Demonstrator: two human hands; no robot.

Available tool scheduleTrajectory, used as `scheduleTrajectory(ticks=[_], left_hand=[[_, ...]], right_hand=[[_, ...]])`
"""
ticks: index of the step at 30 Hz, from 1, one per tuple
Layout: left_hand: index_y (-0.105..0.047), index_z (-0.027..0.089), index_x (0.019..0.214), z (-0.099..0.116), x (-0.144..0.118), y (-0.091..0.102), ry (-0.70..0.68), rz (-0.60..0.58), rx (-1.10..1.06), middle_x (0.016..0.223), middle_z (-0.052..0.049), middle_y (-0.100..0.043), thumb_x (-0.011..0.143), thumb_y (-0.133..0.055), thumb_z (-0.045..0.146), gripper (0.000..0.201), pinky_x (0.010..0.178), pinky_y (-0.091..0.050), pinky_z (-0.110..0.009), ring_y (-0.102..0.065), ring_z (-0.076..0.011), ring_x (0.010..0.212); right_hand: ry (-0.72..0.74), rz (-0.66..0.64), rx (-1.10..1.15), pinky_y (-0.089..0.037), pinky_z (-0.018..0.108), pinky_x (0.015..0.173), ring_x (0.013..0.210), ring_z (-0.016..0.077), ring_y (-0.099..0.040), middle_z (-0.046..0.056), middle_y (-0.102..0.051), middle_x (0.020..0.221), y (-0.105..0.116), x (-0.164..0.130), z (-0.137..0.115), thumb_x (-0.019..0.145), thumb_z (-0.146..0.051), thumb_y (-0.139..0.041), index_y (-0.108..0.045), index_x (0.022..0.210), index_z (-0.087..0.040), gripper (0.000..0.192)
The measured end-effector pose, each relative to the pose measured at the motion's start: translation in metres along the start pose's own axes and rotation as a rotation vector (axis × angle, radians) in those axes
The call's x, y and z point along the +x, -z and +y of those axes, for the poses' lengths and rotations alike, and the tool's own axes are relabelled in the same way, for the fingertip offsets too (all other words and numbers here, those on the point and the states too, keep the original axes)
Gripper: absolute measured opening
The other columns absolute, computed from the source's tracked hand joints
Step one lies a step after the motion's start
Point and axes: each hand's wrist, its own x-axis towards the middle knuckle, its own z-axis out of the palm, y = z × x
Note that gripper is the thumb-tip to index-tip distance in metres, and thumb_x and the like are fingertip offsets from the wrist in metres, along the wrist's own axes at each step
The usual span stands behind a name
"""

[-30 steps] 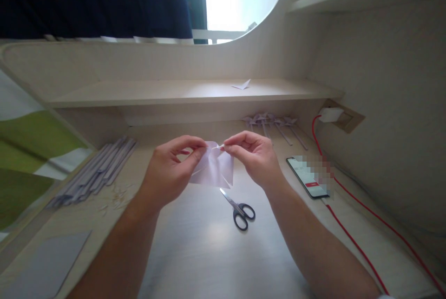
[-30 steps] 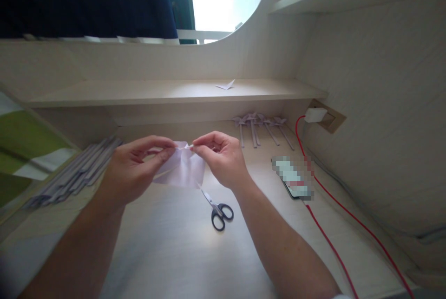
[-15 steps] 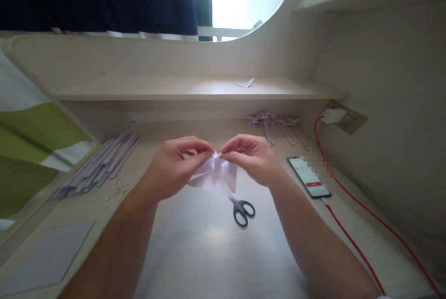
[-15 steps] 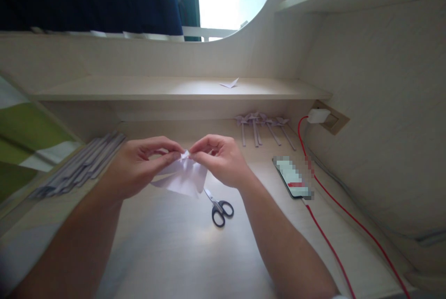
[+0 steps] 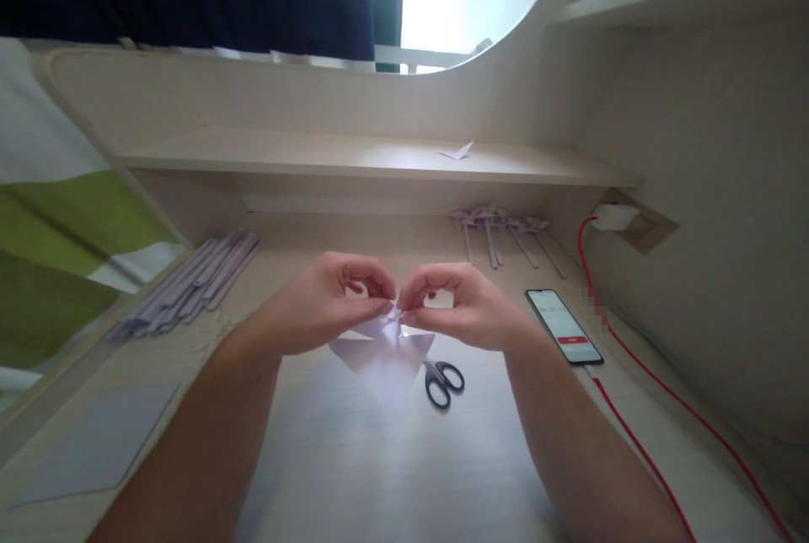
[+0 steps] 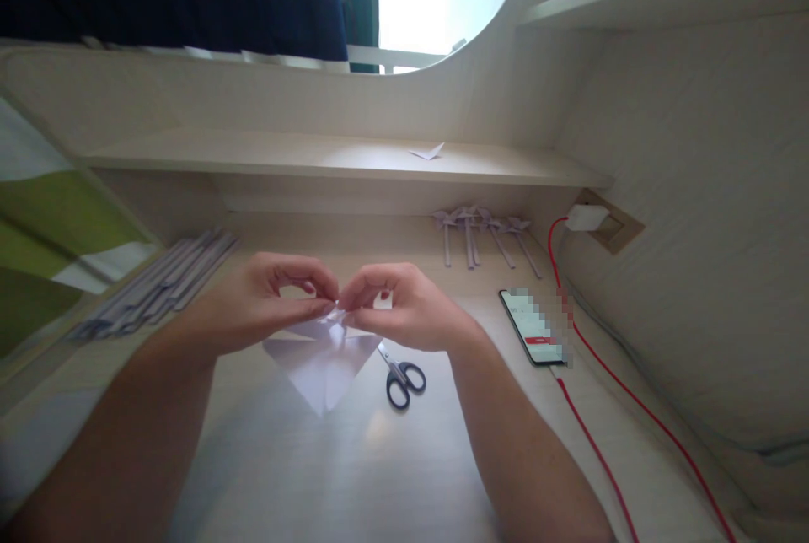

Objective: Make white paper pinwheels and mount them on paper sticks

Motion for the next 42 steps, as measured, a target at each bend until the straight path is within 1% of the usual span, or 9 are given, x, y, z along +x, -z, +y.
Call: scheduleTrajectory(ticks=[7,13,20,23,28,31,36,40,42], left_hand=[[-0.078,0.022,0.084,-0.009,0.000,0.000,0.077,-0.101,-0.139,0.081,-0.003,-0.078,0.080,-0.075,0.026,0.006,0.063,-0.055,-0.026,-0.073,-0.0196,0.074],[-0.075,0.023,0.087,-0.014,0.000,-0.001,0.097,-0.186,-0.199,0.082,-0.004,-0.079,0.079,-0.075,0.027,0.010,0.061,-0.056,-0.026,-0.075,-0.0212,0.075],[-0.076,0.021,0.089,-0.011,0.001,-0.003,0.089,-0.217,-0.216,0.083,-0.006,-0.080,0.080,-0.075,0.026,0.010,0.062,-0.057,-0.028,-0.075,-0.0217,0.075],[-0.077,0.020,0.090,-0.011,0.000,0.000,0.049,-0.112,-0.194,0.087,-0.007,-0.080,0.081,-0.076,0.028,0.011,0.067,-0.059,-0.029,-0.075,-0.0216,0.079],[-0.078,0.020,0.096,-0.012,-0.001,0.008,0.006,0.282,-0.174,0.098,-0.007,-0.081,0.080,-0.082,0.037,0.024,0.079,-0.060,-0.029,-0.076,-0.0218,0.090],[-0.079,0.019,0.093,-0.014,0.000,0.010,0.030,0.414,-0.128,0.095,-0.007,-0.081,0.078,-0.084,0.038,0.025,0.082,-0.059,-0.030,-0.075,-0.0216,0.089],[-0.077,0.019,0.112,-0.018,0.006,0.004,0.085,0.531,-0.141,0.092,-0.007,-0.081,0.071,-0.088,0.031,0.044,0.074,-0.058,-0.029,-0.075,-0.0216,0.085],[-0.080,0.018,0.092,-0.015,0.008,0.000,0.059,0.490,-0.165,0.089,-0.007,-0.080,0.075,-0.082,0.027,0.020,0.070,-0.057,-0.027,-0.073,-0.0195,0.080],[-0.080,0.018,0.097,-0.012,0.007,-0.002,0.034,0.475,-0.169,0.088,-0.006,-0.079,0.076,-0.079,0.025,0.022,0.066,-0.056,-0.025,-0.072,-0.0179,0.077]], right_hand=[[0.050,-0.104,-0.041,-0.054,0.032,0.081,0.085,0.0192,-0.069,0.003,-0.078,0.093,0.000,-0.002,0.002,0.089,-0.022,-0.077,-0.081,0.104,-0.023,0.016],[0.009,-0.211,-0.057,-0.056,0.033,0.083,0.088,0.0209,-0.073,0.004,-0.081,0.097,0.000,-0.004,-0.002,0.091,-0.025,-0.075,-0.081,0.114,-0.024,0.024],[-0.007,-0.241,-0.077,-0.057,0.034,0.083,0.088,0.0211,-0.073,0.005,-0.081,0.095,-0.001,-0.005,-0.003,0.090,-0.019,-0.072,-0.081,0.102,-0.020,0.015],[-0.034,-0.193,-0.056,-0.057,0.032,0.080,0.084,0.0190,-0.072,0.004,-0.079,0.091,-0.001,-0.004,-0.002,0.088,-0.020,-0.074,-0.080,0.097,-0.020,0.011],[-0.151,-0.015,0.133,-0.056,0.031,0.076,0.081,0.0173,-0.070,0.005,-0.078,0.088,0.000,-0.001,0.003,0.084,-0.024,-0.080,-0.078,0.095,-0.018,0.013],[-0.204,0.096,0.252,-0.055,0.029,0.073,0.079,0.0162,-0.071,0.004,-0.078,0.086,0.001,0.002,0.006,0.079,-0.024,-0.084,-0.078,0.092,-0.018,0.016],[-0.170,0.211,0.264,-0.055,0.028,0.072,0.076,0.0151,-0.071,0.004,-0.078,0.083,0.002,0.004,0.006,0.077,-0.023,-0.086,-0.078,0.089,-0.018,0.015],[-0.148,0.233,0.263,-0.056,0.029,0.074,0.076,0.0151,-0.071,0.004,-0.078,0.083,0.002,0.004,0.006,0.077,-0.024,-0.086,-0.079,0.088,-0.018,0.015],[-0.146,0.235,0.260,-0.056,0.029,0.074,0.076,0.0153,-0.070,0.004,-0.078,0.083,0.002,0.004,0.005,0.077,-0.025,-0.087,-0.079,0.088,-0.018,0.016]])
